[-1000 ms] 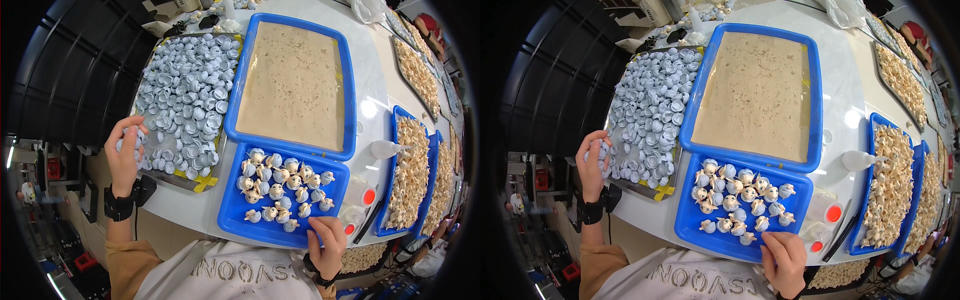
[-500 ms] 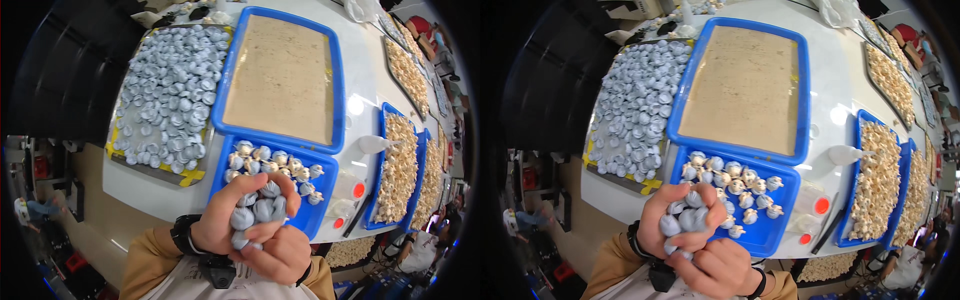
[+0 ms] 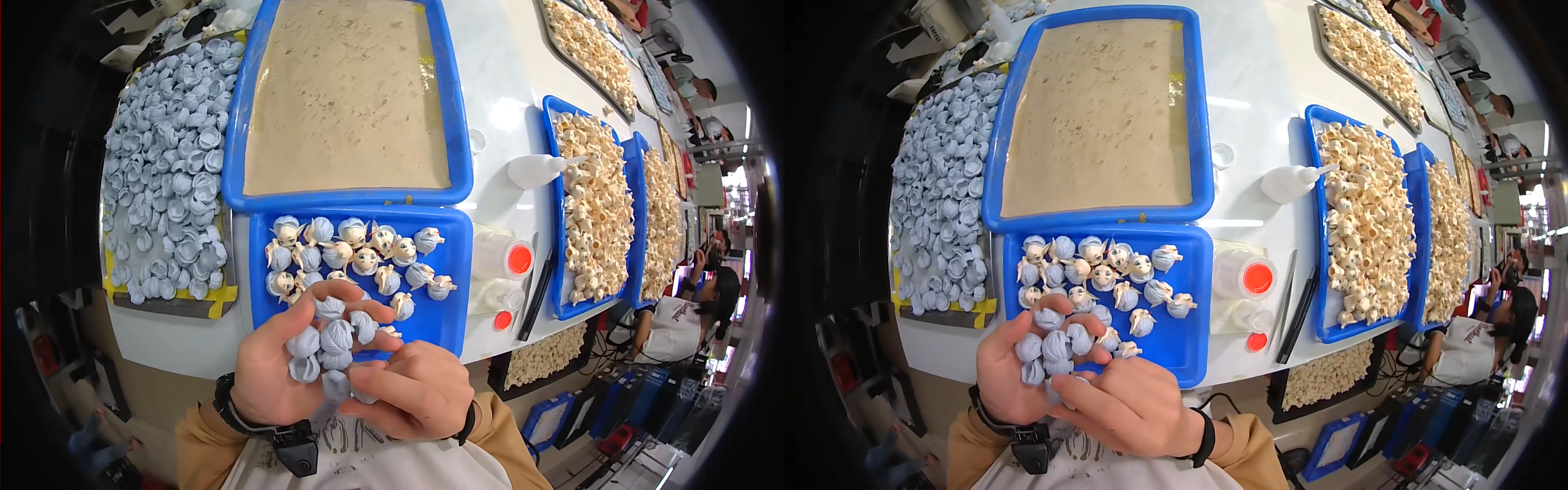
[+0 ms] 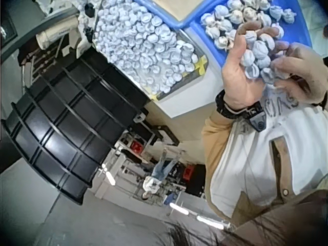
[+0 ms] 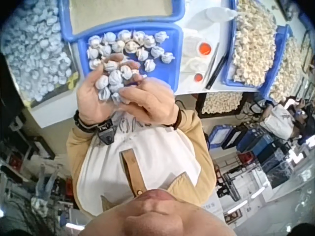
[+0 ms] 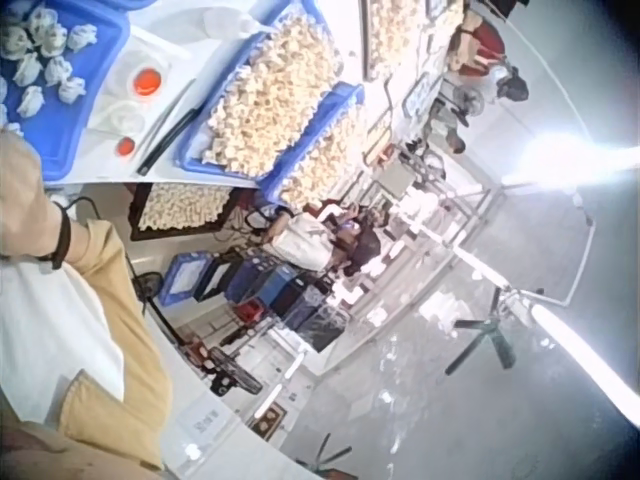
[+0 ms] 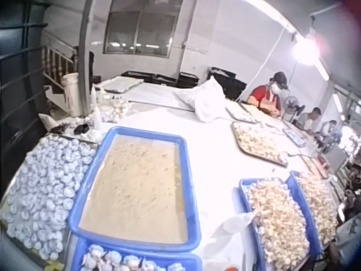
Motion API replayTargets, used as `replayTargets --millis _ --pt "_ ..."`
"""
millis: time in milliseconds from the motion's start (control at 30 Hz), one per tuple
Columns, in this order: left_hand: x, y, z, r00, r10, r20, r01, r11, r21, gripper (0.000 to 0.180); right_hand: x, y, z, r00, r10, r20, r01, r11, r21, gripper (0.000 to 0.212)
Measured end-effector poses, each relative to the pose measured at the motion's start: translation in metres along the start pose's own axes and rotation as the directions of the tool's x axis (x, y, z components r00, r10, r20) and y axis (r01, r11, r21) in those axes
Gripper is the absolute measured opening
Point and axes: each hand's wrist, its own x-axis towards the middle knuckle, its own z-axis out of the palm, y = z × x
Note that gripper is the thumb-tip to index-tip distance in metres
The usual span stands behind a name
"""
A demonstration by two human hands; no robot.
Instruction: The person assembles small decorative figures by hand. They pick up a light blue base and a beige component, apply a small amount of adhesive from a squeeze bottle, and press the parts together. The completed figures are placed into a blue tray.
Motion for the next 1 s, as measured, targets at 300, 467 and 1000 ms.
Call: replayTargets --millis 300,467,1000 --pt "-0.005 -0.001 -0.002 0.965 -0.062 -0.257 0.119 0.97 0.213 0.026 0.014 0.01 0.001 0.995 0.041 0.096 -0.04 0.999 -0.01 0.031" --pt "-0.011 0.007 0.003 0.986 0.08 -0.149 0.019 0.822 0.569 0.029 0.018 0.019 0.006 0.997 -0.067 0.023 0.068 0.998 -0.013 0.036" --pt "-0.057 -0.003 -0.027 0.954 0.282 0.1 -0.272 0.674 0.687 0.046 -0.063 0.02 -0.046 0.769 -0.072 0.635 -0.268 0.866 0.423 0.026"
